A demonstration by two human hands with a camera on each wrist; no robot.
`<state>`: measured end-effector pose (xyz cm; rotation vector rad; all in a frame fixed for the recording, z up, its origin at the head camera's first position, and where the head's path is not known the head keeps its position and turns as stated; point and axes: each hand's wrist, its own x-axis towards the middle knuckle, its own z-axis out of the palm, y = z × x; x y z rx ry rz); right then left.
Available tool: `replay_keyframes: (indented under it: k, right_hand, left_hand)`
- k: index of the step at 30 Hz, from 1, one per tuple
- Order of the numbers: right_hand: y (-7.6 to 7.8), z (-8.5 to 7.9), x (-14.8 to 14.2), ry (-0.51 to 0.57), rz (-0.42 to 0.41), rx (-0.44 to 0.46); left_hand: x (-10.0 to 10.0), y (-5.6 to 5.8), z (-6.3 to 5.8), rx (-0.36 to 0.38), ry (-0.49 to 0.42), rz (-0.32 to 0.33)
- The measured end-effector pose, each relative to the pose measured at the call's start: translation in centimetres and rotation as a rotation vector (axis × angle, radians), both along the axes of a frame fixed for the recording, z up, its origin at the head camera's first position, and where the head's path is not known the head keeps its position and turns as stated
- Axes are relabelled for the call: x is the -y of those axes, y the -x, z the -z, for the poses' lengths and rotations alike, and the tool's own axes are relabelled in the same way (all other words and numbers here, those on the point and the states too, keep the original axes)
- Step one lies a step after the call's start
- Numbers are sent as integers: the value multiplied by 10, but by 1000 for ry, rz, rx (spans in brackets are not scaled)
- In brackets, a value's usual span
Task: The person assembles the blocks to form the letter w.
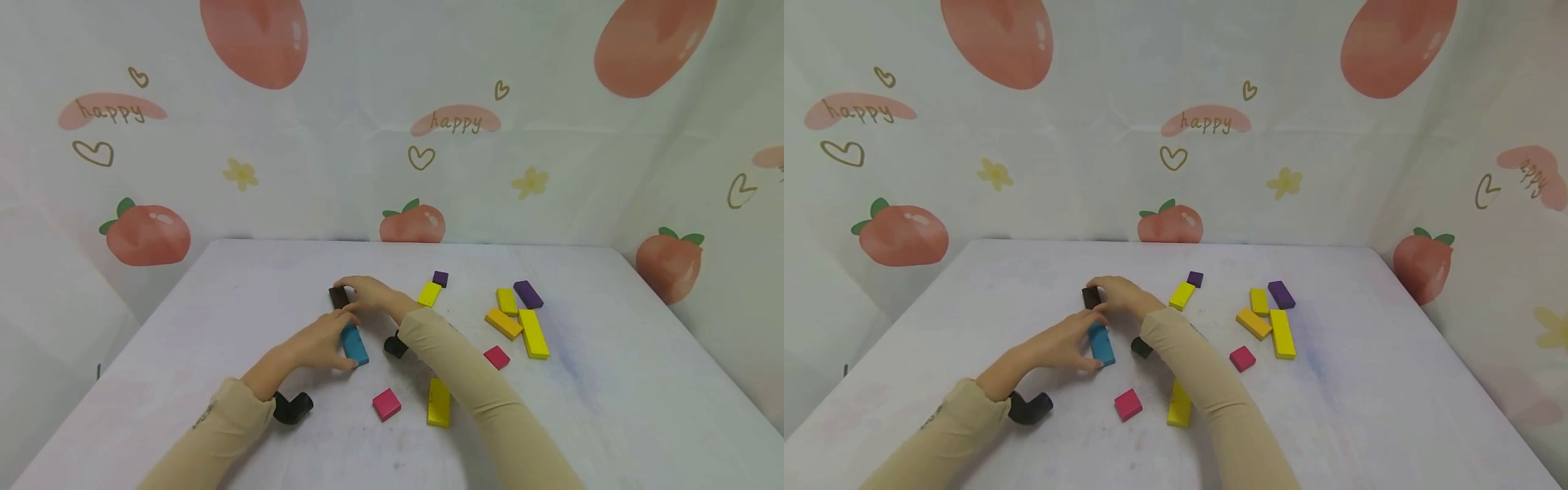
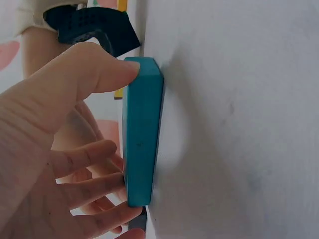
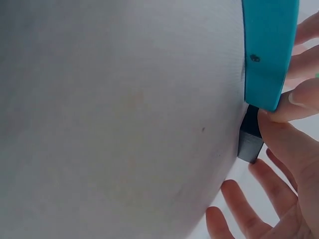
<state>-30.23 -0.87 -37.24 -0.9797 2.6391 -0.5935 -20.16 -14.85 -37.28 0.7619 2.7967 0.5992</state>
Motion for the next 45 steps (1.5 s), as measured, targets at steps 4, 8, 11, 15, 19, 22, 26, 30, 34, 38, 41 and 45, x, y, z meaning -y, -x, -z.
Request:
replay_keyframes:
  k: [4,8,11,15,19,22,26,30,34,38,41,45]
  right_hand:
    - [1,1,-1,7,-3,-4]
    - [0,0,-2,16,-7,13]
    - [0,-2,-3,16,-17,30]
    - [0,-2,-3,15,-44,32]
    - [1,0,-4,26,-71,6]
    - [1,1,-4,30,-93,-26]
    - [1,1,-4,30,-112,-38]
    - [-1,-1,-5,44,-128,-21]
    - [0,0,-3,60,-156,-20]
    - [0,3,-2,54,-172,-18]
    - [-3,2,-3,54,-168,1]
    - [-5,0,-4,49,-155,31]
  left_hand:
    - [4,1,0,26,-36,17]
    - [6,-3,-1,10,-40,8]
    - [4,-10,-3,-38,-8,-33]
    - [-3,-24,-7,-133,64,-74]
    - [-10,-36,-8,-176,102,-95]
    - [-13,-42,-6,-169,100,-121]
    - [-14,-45,-4,-188,104,-130]
    - [-16,-45,-3,-209,118,-130]
    - [-17,-46,-4,-220,138,-132]
    - [-17,-47,-4,-231,141,-133]
    - [-18,-47,-3,-236,136,-134]
    - [-18,-47,-3,-238,138,-137]
